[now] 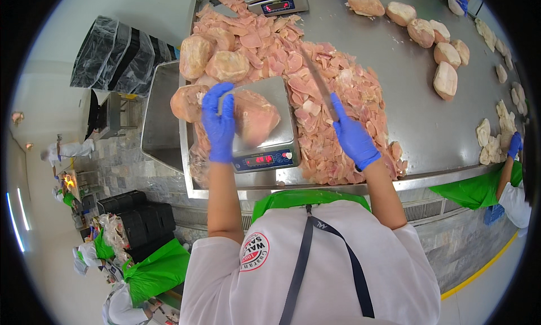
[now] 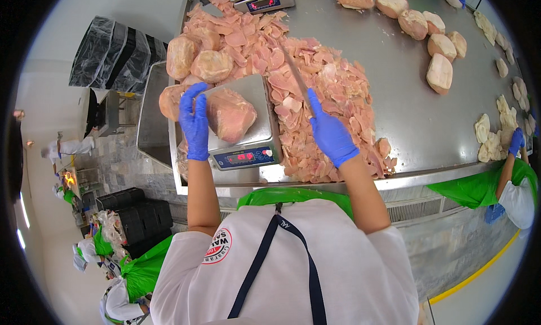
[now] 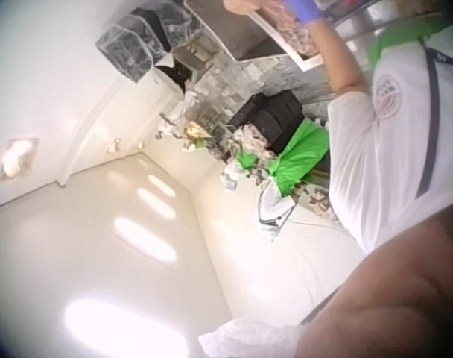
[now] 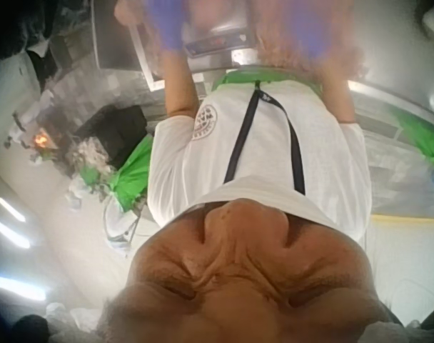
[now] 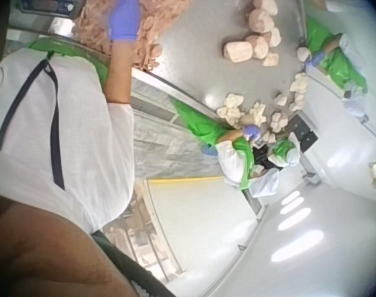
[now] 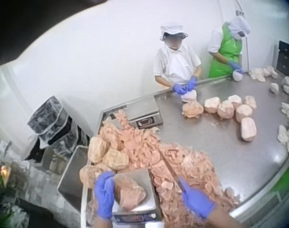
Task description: The person repeatedly places raw meat portions on a digital scale, trims them with a knife to reach a target weight, and sets trimmed pieces aside on the stainless steel table. Other workers in the background handle similar meat portions.
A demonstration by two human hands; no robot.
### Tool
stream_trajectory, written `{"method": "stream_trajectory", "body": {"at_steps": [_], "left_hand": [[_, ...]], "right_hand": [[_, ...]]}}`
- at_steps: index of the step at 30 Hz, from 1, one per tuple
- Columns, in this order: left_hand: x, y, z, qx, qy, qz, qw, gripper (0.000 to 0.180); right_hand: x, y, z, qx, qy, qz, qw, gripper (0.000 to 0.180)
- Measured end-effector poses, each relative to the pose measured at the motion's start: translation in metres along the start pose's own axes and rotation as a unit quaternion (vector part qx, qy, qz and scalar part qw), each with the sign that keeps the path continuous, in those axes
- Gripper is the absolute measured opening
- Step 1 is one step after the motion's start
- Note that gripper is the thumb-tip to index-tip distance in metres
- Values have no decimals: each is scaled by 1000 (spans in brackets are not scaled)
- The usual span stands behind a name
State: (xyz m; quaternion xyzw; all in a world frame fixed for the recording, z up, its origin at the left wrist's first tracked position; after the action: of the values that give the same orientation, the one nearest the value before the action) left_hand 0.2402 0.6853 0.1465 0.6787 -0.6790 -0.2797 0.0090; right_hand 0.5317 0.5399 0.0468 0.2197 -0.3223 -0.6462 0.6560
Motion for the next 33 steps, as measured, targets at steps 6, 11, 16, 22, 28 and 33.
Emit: {"method": "stream_trajectory", "body": {"at_steps": [6, 11, 16, 22, 28, 33], "left_hand": [[5, 24, -4, 80, 78, -13, 994, 26], [8, 30, -25, 46, 40, 6, 998, 27], [15, 29, -29, 35, 42, 19, 998, 27], [18, 12, -13, -2, 93, -21, 995, 41], [23, -38, 7, -186, 112, 1, 976, 62], [47, -12, 54, 199, 193, 32, 960, 50]], "right_hand": [[22, 5, -1, -26, 46, -16, 998, 78], [27, -7, 3, -31, 8, 4, 999, 77], [33, -7, -4, -13, 1, -34, 999, 77], [41, 17, 17, -86, 41, -170, 981, 67], [22, 1, 12, -240, 51, -183, 952, 55], [22, -23, 37, -272, 172, -202, 925, 50]]}}
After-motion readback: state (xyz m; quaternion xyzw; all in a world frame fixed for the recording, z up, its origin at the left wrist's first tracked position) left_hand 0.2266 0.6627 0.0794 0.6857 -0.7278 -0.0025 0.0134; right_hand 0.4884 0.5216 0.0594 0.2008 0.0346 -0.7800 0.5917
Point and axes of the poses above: each hand's wrist, its own x-axis away from the middle knuckle, its own y-axis out of the back of the hand, z = x × y, the point moved 8 cm from there along -x, towards the middle knuckle, and after that the axes turned 5 degrees about y, right-handed, at the moved point
